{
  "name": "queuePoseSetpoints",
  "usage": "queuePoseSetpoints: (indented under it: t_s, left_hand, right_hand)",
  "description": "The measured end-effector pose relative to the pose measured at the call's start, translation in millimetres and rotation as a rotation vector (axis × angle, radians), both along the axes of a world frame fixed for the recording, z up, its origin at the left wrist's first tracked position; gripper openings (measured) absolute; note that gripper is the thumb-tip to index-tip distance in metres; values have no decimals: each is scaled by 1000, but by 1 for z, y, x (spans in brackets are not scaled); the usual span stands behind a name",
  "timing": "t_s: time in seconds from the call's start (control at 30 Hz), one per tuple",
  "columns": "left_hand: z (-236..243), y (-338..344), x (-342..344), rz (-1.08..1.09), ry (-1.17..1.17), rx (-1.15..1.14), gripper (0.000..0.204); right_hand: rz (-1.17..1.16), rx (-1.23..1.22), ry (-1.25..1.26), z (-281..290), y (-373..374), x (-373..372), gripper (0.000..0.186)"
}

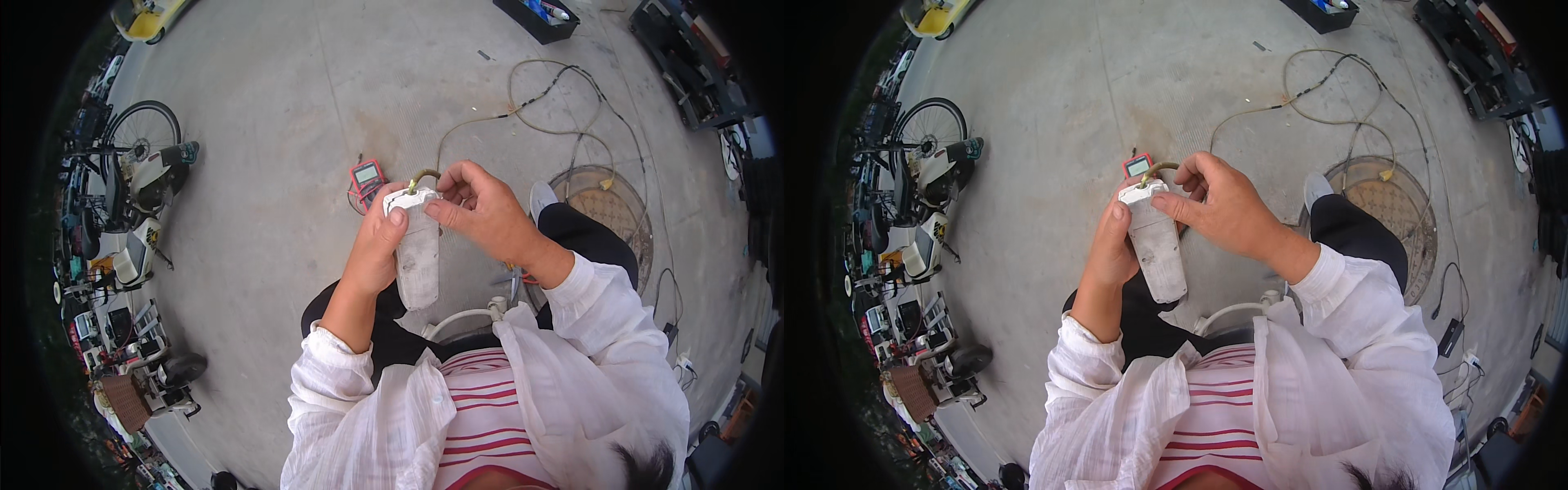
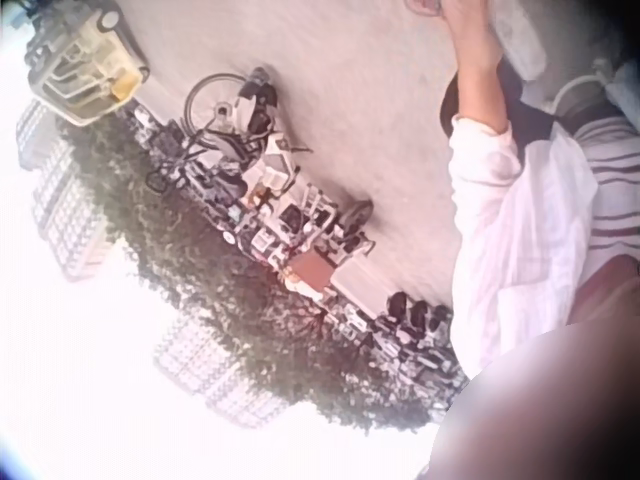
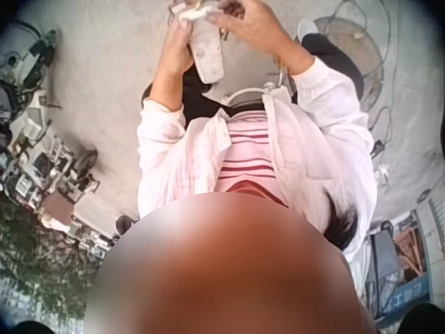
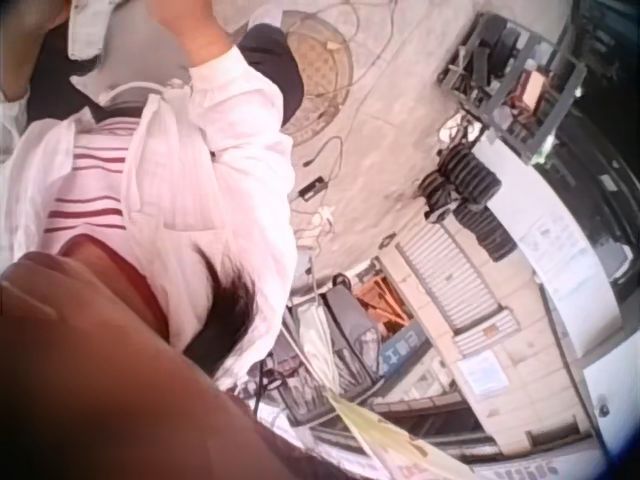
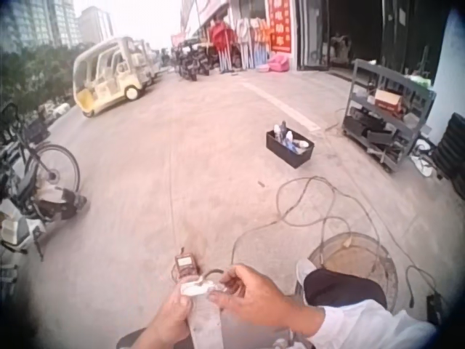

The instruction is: The person uses a screwdriver to open a white power strip, adjusts internal wires, and closes the casing. They then plug the power strip into another outlet and connect a black power adapter to test the connection.

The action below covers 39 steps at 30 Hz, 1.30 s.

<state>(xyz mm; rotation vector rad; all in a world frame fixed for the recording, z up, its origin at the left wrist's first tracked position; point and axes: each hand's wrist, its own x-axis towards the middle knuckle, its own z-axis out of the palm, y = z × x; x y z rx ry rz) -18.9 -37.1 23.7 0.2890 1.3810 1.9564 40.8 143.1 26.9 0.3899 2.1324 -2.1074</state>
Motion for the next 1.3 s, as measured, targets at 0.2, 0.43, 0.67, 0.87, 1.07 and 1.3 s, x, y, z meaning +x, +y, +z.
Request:
queuePoseSetpoints:
  t_s: [0.2, 0.43, 0.67, 0.87, 1.07, 1.3]
  left_hand:
    - [5, -8, -1, -18, 411, -73, 63]
    - [0, -9, -4, -28, 641, -100, 59]
    - [12, -9, -6, -57, 886, -179, 58]
    - [14, -9, -6, -50, 875, -212, 49]
    - [8, -3, -1, -63, 76, -28, 56]
    - [7, -2, -2, -61, -306, -3, 49]
  right_hand:
    - [164, 134, 347, 18, 7, 11, 55]
    - [98, 117, 423, 23, 5, 15, 49]
    - [49, 139, 462, 20, 0, 18, 49]
    - [34, 57, 389, 20, -4, 19, 44]
    - [-35, -351, 66, 10, -5, 4, 36]
    - [-137, 185, 255, 16, -4, 7, 27]
